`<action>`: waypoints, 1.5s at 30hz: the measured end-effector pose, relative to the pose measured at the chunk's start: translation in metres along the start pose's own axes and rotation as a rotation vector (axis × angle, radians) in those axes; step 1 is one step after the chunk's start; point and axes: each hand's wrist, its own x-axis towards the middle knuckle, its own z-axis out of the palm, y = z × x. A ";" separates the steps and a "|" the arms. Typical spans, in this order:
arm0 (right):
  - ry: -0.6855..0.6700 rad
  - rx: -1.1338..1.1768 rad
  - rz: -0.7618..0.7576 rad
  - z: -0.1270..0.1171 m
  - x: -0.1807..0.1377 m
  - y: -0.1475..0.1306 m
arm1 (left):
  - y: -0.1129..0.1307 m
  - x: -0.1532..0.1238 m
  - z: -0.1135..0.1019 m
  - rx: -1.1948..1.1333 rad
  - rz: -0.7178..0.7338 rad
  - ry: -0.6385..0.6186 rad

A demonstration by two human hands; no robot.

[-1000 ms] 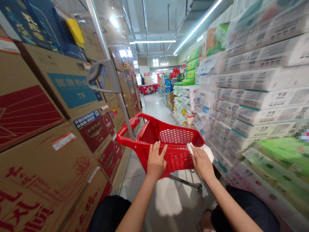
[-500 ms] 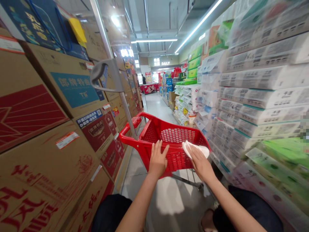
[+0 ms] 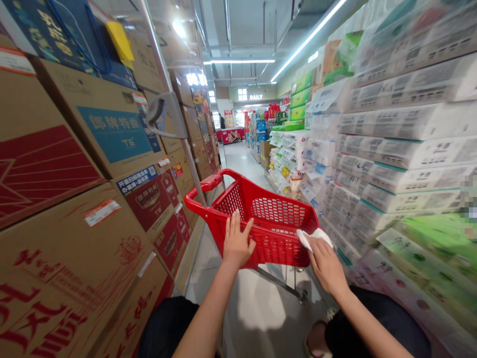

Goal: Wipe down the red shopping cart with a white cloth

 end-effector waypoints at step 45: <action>-0.144 0.169 -0.360 -0.029 0.009 -0.025 | 0.021 -0.037 0.002 0.030 -0.130 -0.033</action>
